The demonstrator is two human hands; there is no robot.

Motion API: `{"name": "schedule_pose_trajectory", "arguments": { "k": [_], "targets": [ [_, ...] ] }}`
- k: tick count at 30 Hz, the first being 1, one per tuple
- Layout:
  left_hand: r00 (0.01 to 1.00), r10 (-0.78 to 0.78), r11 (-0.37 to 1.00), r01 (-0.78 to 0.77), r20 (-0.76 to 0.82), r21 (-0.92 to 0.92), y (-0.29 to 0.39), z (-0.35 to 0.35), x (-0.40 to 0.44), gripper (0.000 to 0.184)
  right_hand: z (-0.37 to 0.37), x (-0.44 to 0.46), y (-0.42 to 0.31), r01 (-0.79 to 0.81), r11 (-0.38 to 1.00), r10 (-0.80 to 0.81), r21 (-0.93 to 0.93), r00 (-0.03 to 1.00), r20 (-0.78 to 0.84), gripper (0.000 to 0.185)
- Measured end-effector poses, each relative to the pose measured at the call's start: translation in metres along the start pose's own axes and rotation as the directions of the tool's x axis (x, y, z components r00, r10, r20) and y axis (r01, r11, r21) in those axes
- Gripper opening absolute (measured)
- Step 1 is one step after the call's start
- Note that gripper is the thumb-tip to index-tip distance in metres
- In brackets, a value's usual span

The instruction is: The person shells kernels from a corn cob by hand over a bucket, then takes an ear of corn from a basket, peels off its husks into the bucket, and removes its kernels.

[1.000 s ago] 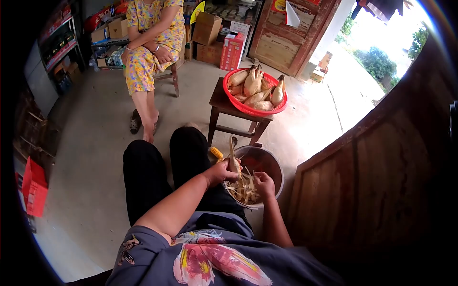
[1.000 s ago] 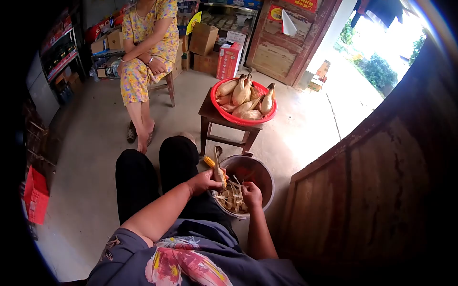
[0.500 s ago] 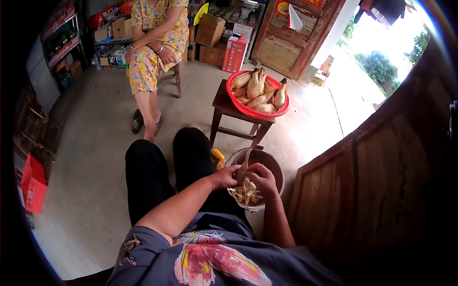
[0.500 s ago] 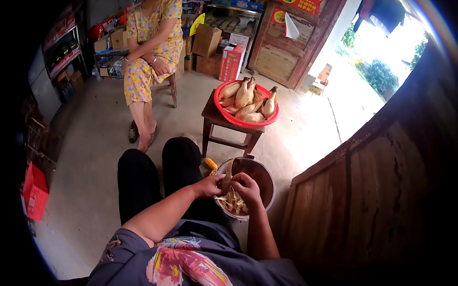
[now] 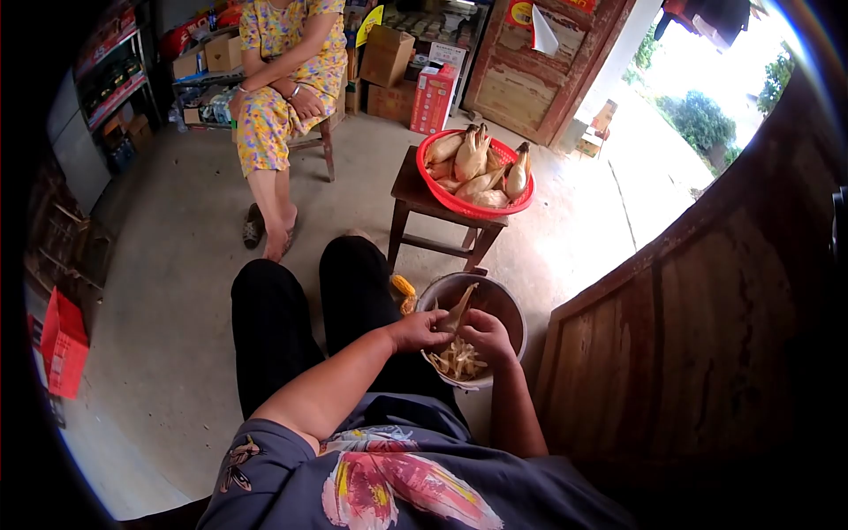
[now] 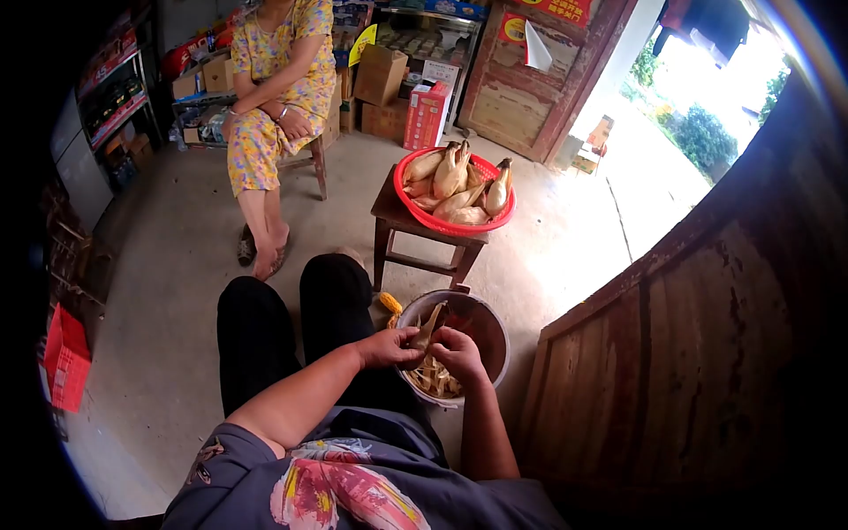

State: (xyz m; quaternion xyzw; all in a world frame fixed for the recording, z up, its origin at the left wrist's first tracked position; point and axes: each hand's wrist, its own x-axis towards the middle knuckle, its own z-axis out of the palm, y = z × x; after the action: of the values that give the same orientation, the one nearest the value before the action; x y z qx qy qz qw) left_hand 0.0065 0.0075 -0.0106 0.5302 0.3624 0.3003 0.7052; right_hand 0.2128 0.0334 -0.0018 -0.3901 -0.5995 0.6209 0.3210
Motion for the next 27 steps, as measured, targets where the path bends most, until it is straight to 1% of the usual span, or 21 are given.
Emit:
{"name": "schedule_pose_trajectory", "arguments": {
  "k": [1,2,3,4,5,6,7,8,9,11,13,15,17,18,19,21,22,24,25,26,27],
  "targets": [
    [1.000,0.015,0.999,-0.014,-0.026,0.044,-0.002,0.000,0.002,0.034,0.004,0.001,-0.001,0.086,0.981,-0.094,-0.174,0.995,-0.035,0.002],
    [0.998,0.031,0.996,-0.027,-0.052,0.089,-0.004,0.000,0.003,0.034,0.008,0.001,-0.002,0.087,0.981,-0.094,-0.174,0.995,-0.037,0.002],
    [0.998,0.032,0.996,-0.027,-0.051,0.090,-0.006,0.000,0.004,0.034,0.013,0.001,-0.003,0.106,0.937,-0.151,-0.332,0.982,-0.111,0.003],
    [0.994,0.050,0.990,-0.037,-0.092,0.136,-0.002,0.003,0.003,0.033,0.015,0.001,-0.006,0.109,0.869,-0.218,-0.483,0.960,-0.175,0.005],
    [0.989,0.068,0.983,-0.043,-0.134,0.181,0.000,0.005,0.002,0.033,0.014,0.002,0.001,0.110,0.868,-0.219,-0.483,0.960,-0.175,0.005],
    [0.989,0.069,0.982,-0.044,-0.134,0.182,0.000,0.005,0.001,0.033,0.012,0.004,0.014,0.087,0.826,-0.263,-0.557,0.933,-0.244,0.007],
    [0.984,0.067,0.997,-0.059,-0.163,0.053,0.000,0.004,0.000,0.033,0.014,0.006,0.017,0.058,0.779,-0.312,-0.624,0.900,-0.305,0.009],
    [0.979,0.060,0.994,-0.076,-0.193,-0.077,0.000,0.002,-0.001,0.033,0.012,0.005,0.019,-0.025,0.788,-0.231,-0.616,0.915,-0.332,0.012],
    [0.979,0.059,0.994,-0.076,-0.196,-0.078,-0.001,-0.002,-0.002,0.033,0.012,0.005,0.025,-0.024,0.788,-0.229,-0.615,0.916,-0.329,0.012],
    [0.980,0.072,0.965,-0.116,-0.186,-0.236,-0.002,-0.007,-0.002,0.032,0.006,0.003,0.049,-0.202,0.729,-0.096,-0.654,0.916,-0.390,0.017],
    [0.980,0.092,0.971,-0.128,-0.178,-0.200,-0.004,-0.003,0.000,0.032,0.009,0.003,0.068,-0.222,0.651,-0.099,-0.725,0.923,-0.371,0.021],
    [0.990,0.031,0.991,-0.049,-0.140,-0.126,-0.003,-0.001,0.001,0.033,0.009,0.013,0.091,-0.290,0.441,-0.117,-0.849,0.920,-0.374,0.023],
    [0.989,0.005,0.988,-0.027,-0.148,-0.152,0.006,-0.003,-0.006,0.035,0.000,0.013,0.104,-0.460,0.373,0.120,-0.806,0.885,-0.450,0.026],
    [0.985,-0.040,0.973,0.000,-0.168,-0.231,0.012,-0.006,-0.010,0.036,-0.006,0.007,0.106,-0.480,0.363,0.203,-0.798,0.877,-0.436,0.031],
    [0.978,-0.085,0.950,0.023,-0.189,-0.312,0.016,-0.009,-0.012,0.037,-0.011,0.004,0.111,-0.504,0.382,0.254,-0.775,0.863,-0.436,0.034],
    [0.978,-0.074,0.940,0.004,-0.195,-0.341,0.008,-0.010,-0.011,0.042,-0.016,-0.008,0.115,-0.437,0.395,0.136,-0.808,0.898,-0.419,0.032],
    [0.980,-0.043,0.950,-0.020,-0.194,-0.312,0.005,-0.008,-0.008,0.044,-0.017,-0.009,0.111,-0.441,0.391,0.139,-0.808,0.896,-0.422,0.032],
    [0.986,0.025,0.967,-0.065,-0.163,-0.245,0.000,-0.007,-0.002,0.053,-0.019,-0.004,0.098,-0.312,0.789,0.054,-0.528,0.893,-0.446,0.027],
    [0.987,0.025,0.968,-0.064,-0.158,-0.243,-0.004,-0.007,0.000,0.053,-0.017,-0.002,0.082,-0.314,0.790,0.054,-0.526,0.891,-0.451,0.027],
    [0.991,0.021,0.984,-0.044,-0.134,-0.175,-0.008,-0.008,0.002,0.055,-0.012,0.000,0.057,-0.190,0.920,0.064,-0.344,0.936,-0.346,0.024],
    [0.994,0.015,0.994,-0.026,-0.112,-0.105,-0.009,-0.008,0.002,0.056,-0.007,0.001,0.034,-0.073,0.989,0.042,-0.126,0.971,-0.237,0.021]
  ]
}}
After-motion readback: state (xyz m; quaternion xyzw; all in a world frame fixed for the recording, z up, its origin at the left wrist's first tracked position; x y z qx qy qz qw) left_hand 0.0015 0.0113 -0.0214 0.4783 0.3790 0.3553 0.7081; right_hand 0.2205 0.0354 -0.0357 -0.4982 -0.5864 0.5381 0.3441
